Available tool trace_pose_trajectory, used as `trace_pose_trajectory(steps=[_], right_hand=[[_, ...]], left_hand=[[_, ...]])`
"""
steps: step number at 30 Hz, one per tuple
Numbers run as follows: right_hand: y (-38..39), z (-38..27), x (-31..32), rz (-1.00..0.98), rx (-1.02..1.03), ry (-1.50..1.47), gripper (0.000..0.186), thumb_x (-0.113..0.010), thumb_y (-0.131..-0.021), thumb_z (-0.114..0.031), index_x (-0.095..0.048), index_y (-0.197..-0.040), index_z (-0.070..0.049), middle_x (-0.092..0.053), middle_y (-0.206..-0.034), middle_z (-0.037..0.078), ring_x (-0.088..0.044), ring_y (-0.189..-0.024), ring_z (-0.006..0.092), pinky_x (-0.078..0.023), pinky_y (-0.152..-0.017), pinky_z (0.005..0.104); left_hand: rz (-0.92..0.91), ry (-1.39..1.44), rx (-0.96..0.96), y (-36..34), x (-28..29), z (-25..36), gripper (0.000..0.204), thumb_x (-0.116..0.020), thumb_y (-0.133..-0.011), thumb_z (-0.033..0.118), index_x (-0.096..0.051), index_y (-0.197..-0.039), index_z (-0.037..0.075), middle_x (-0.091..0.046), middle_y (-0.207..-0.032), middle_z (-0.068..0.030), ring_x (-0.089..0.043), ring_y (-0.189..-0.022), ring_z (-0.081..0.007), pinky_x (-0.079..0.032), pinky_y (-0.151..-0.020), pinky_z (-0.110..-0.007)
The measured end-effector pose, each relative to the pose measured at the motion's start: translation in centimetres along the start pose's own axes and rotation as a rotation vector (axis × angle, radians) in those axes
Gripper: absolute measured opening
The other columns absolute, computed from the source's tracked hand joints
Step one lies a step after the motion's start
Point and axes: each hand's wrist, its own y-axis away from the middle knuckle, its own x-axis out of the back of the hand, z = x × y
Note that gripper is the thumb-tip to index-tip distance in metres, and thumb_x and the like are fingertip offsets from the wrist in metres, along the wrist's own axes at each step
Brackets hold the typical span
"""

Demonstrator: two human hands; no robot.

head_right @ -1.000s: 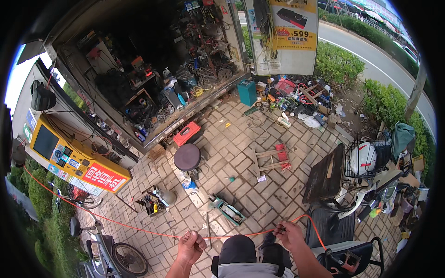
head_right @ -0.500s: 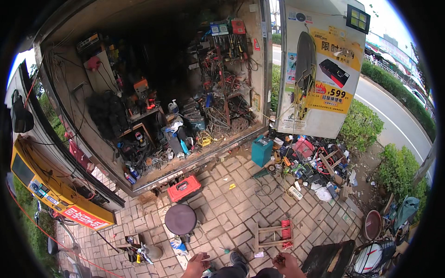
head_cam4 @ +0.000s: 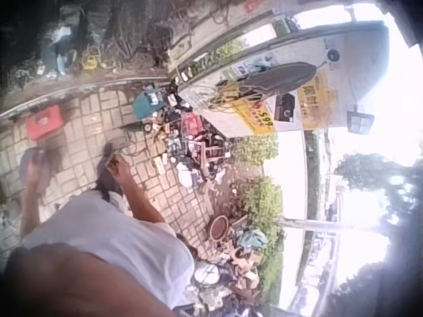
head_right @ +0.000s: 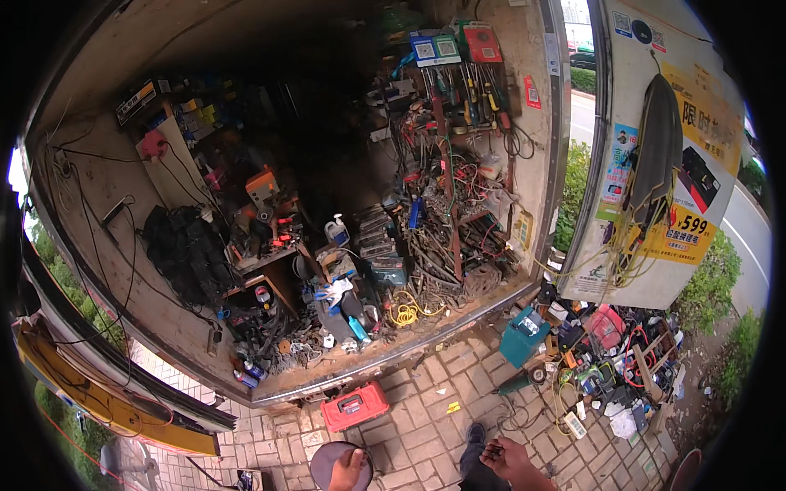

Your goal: The person sprays a lubricant into the battery compartment of an electric scooter, then uses a screwdriver to adjust components inside. They walk into a cluttered workshop, search through boxes and tools, and retrieve a blue battery charger. The person hands the charger to another individual standing nearby.

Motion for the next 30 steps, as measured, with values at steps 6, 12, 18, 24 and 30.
trace_pose_trajectory(steps=[6,12,18,24,30], right_hand=[[-18.2,-11.8,-19.6,-0.124,-0.119,0.145,0.029,-0.055,-0.095,-0.029,-0.054,-0.076,-0.008,-0.054,-0.069,0.008,-0.052,-0.064,0.0253,-0.046,-0.065,0.0419],[-32.2,-19.3,-39.0,-0.215,-0.068,0.308,0.036,-0.055,-0.095,-0.032,-0.051,-0.068,-0.009,-0.053,-0.065,0.008,-0.049,-0.060,0.0256,-0.044,-0.063,0.0413],[-49.8,-20.7,-50.5,-0.133,-0.125,0.284,0.034,-0.052,-0.098,-0.034,-0.050,-0.073,-0.011,-0.050,-0.067,0.004,-0.046,-0.060,0.0202,-0.041,-0.063,0.0385],[-64.7,-20.8,-67.7,-0.205,-0.119,0.449,0.028,-0.052,-0.099,-0.029,-0.062,-0.087,-0.006,-0.046,-0.062,-0.002,-0.040,-0.056,0.0143,-0.038,-0.062,0.0332],[-81.6,-17.2,-84.1,-0.297,-0.169,0.458,0.014,-0.065,-0.092,-0.023,-0.062,-0.091,-0.009,-0.045,-0.062,-0.003,-0.041,-0.052,0.0110,-0.038,-0.053,0.0285]], left_hand=[[0.203,-0.050,0.198,-12.7,4.3,5.4,0.046,-0.049,-0.096,0.041,-0.064,-0.090,-0.002,-0.068,-0.075,-0.0149,-0.067,-0.076,-0.0286,-0.051,-0.070,-0.040],[0.462,-0.217,-0.037,-38.9,12.6,12.6,0.035,-0.052,-0.095,0.032,-0.066,-0.089,0.000,-0.065,-0.079,-0.0198,-0.063,-0.077,-0.0374,-0.049,-0.071,-0.045],[0.475,-0.490,-0.451,-71.8,18.0,17.9,0.024,-0.060,-0.086,0.020,-0.064,-0.103,0.004,-0.064,-0.104,-0.0173,-0.058,-0.100,-0.0378,-0.045,-0.089,-0.046],[0.443,-0.823,-0.157,-93.6,19.7,18.1,0.077,-0.066,-0.081,0.035,-0.036,-0.145,0.005,-0.027,-0.154,-0.0150,-0.022,-0.143,-0.0330,-0.016,-0.116,-0.050],[0.544,-0.925,0.016,-98.2,19.4,16.6,0.069,-0.059,-0.081,0.032,-0.042,-0.140,-0.001,-0.028,-0.153,-0.0190,-0.018,-0.145,-0.0343,-0.007,-0.118,-0.050]])
